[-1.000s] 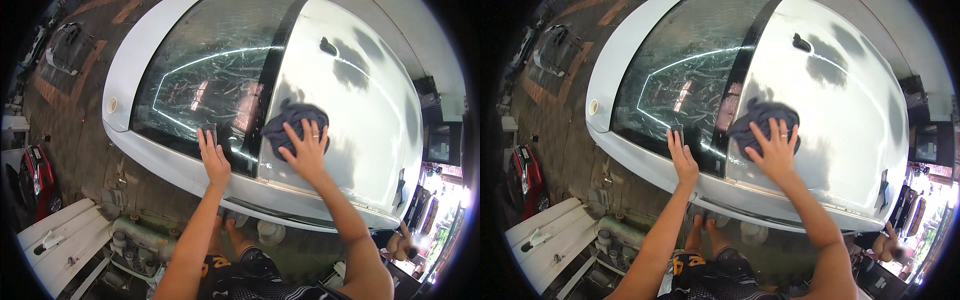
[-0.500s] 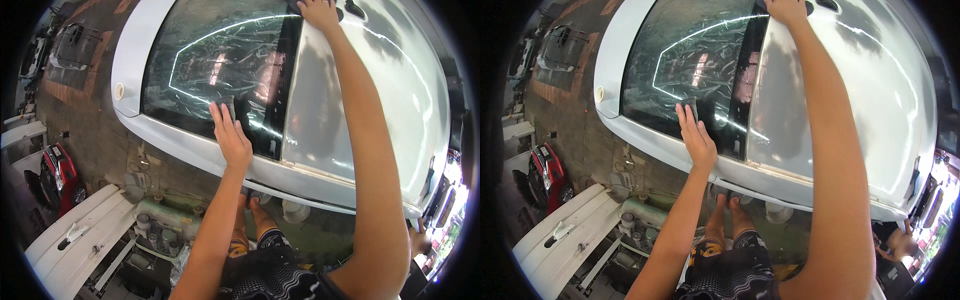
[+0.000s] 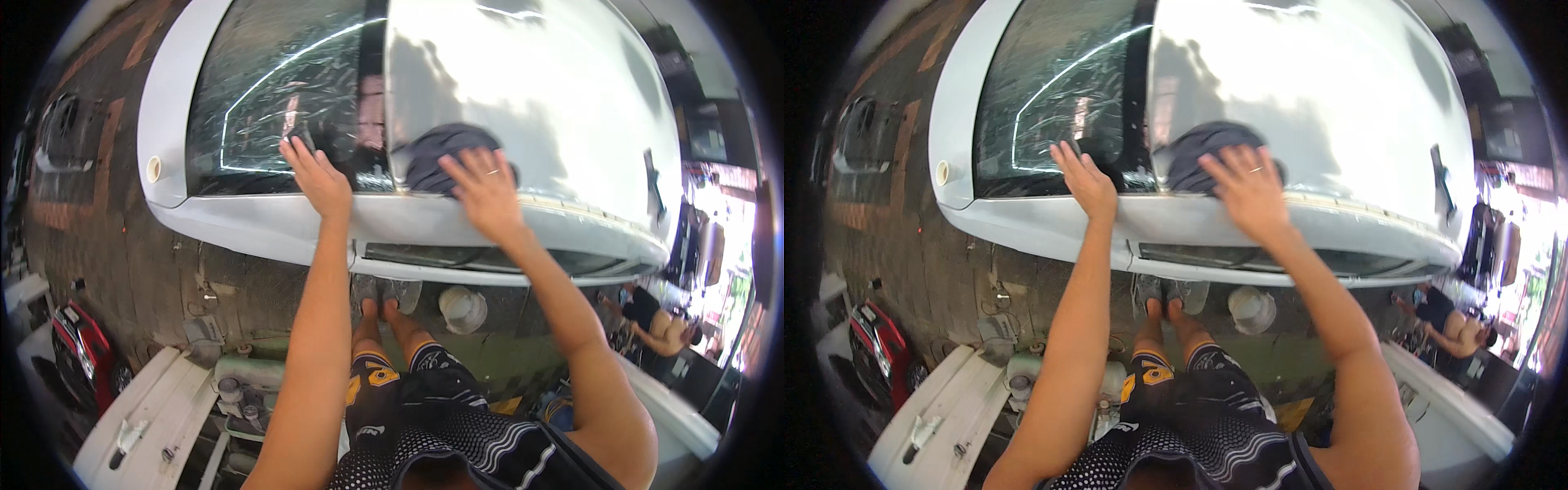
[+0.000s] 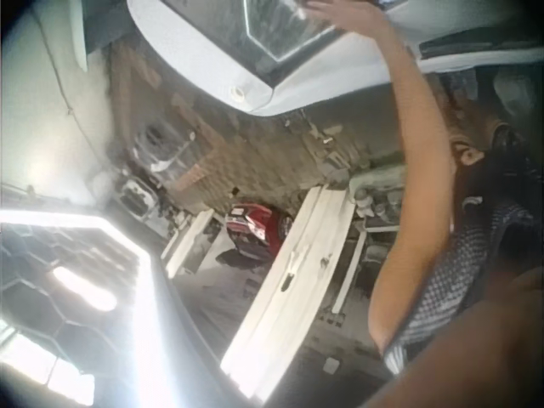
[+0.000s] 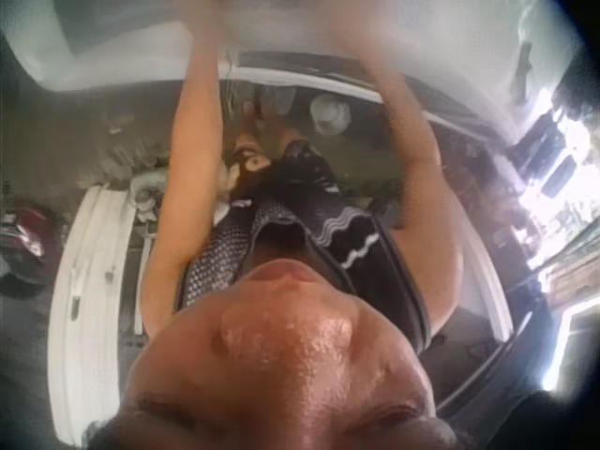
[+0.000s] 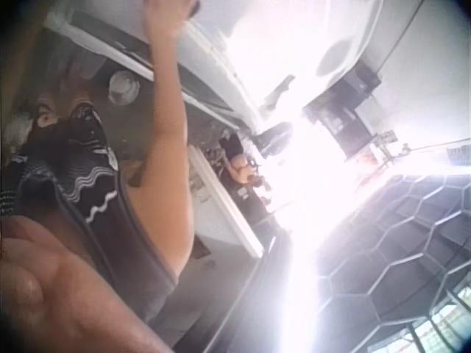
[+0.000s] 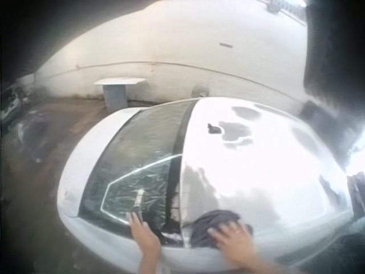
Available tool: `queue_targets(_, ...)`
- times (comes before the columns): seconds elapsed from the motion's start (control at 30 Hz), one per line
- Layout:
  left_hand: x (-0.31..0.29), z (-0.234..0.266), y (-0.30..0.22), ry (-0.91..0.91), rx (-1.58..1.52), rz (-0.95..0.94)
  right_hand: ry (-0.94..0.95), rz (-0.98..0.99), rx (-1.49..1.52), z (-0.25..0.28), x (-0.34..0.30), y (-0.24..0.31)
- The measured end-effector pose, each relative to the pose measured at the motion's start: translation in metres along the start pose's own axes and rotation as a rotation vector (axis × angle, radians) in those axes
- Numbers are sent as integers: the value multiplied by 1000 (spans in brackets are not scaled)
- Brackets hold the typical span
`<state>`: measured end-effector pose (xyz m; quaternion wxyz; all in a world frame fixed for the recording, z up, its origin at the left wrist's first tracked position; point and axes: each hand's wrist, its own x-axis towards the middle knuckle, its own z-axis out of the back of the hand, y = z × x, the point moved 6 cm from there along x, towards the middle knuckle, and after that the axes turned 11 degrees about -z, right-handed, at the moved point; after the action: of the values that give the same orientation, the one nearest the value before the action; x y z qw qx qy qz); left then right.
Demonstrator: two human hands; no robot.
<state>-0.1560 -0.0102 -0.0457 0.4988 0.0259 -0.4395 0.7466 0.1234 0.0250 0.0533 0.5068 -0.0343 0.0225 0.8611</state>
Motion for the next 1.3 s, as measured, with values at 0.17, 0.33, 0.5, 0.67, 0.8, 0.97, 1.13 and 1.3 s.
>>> queue_targets(0.17,-3,-4,-2,9,26,-18,-256,-395,55,21,-81,-215)
queue_targets(0.33,-8,-11,-13,6,-16,-39,-333,-837,-65,12,-139,-329)
queue_targets(0.5,-3,0,4,-4,34,-24,-307,-534,79,-10,-54,-122)
queue_targets(0.67,-4,-7,9,-4,3,-63,-261,-167,224,-17,28,48)
queue_targets(0.8,1,-13,-9,24,-69,-67,-314,-41,202,-47,56,126)
queue_targets(0.97,-26,49,43,-124,-513,270,-98,-261,1065,-45,-16,132)
queue_targets(1.13,-125,151,46,254,-352,124,158,-743,1449,-113,-261,14)
queue_targets(1.3,-224,258,58,564,-214,539,319,-1083,649,-111,-495,-82)
